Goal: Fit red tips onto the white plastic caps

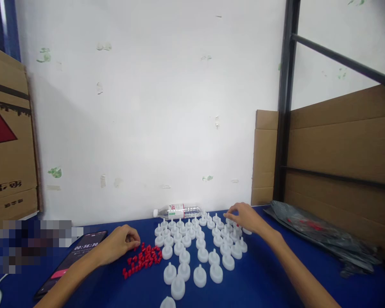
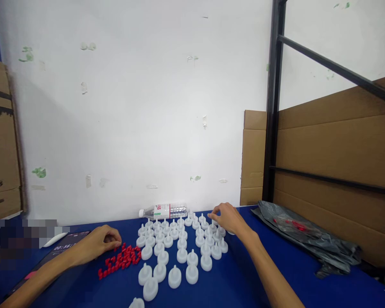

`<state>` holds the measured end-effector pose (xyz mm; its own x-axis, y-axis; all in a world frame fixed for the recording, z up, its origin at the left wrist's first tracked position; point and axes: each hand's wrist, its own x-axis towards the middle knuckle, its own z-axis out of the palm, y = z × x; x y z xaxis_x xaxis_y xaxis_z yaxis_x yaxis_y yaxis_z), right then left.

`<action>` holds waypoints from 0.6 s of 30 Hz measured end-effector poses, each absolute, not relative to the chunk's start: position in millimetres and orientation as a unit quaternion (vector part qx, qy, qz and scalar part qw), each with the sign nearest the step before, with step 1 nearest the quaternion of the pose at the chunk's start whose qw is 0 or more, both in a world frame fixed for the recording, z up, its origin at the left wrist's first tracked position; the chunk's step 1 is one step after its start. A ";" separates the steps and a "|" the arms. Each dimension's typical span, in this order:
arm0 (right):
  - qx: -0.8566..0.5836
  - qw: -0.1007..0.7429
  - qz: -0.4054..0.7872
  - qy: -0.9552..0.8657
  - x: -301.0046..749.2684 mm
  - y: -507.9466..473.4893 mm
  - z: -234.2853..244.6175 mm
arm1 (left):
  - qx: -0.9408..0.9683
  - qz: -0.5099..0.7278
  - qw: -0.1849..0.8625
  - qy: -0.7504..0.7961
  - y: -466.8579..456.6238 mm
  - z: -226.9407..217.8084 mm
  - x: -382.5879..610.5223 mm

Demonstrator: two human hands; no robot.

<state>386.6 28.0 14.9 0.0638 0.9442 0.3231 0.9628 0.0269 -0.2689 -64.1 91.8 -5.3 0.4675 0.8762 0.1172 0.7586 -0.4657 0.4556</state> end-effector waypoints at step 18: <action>-0.520 0.354 -0.058 -0.775 291.9 -1.0 11.4 | 0.822 0.332 0.083 0.456 55.6 8.8 -21.2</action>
<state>291.9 -1.0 11.4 -0.2084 0.7649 0.6095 0.8472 0.4526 -0.2783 -21.2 55.6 8.8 0.3643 0.8041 0.4699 0.6946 -0.5707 0.4381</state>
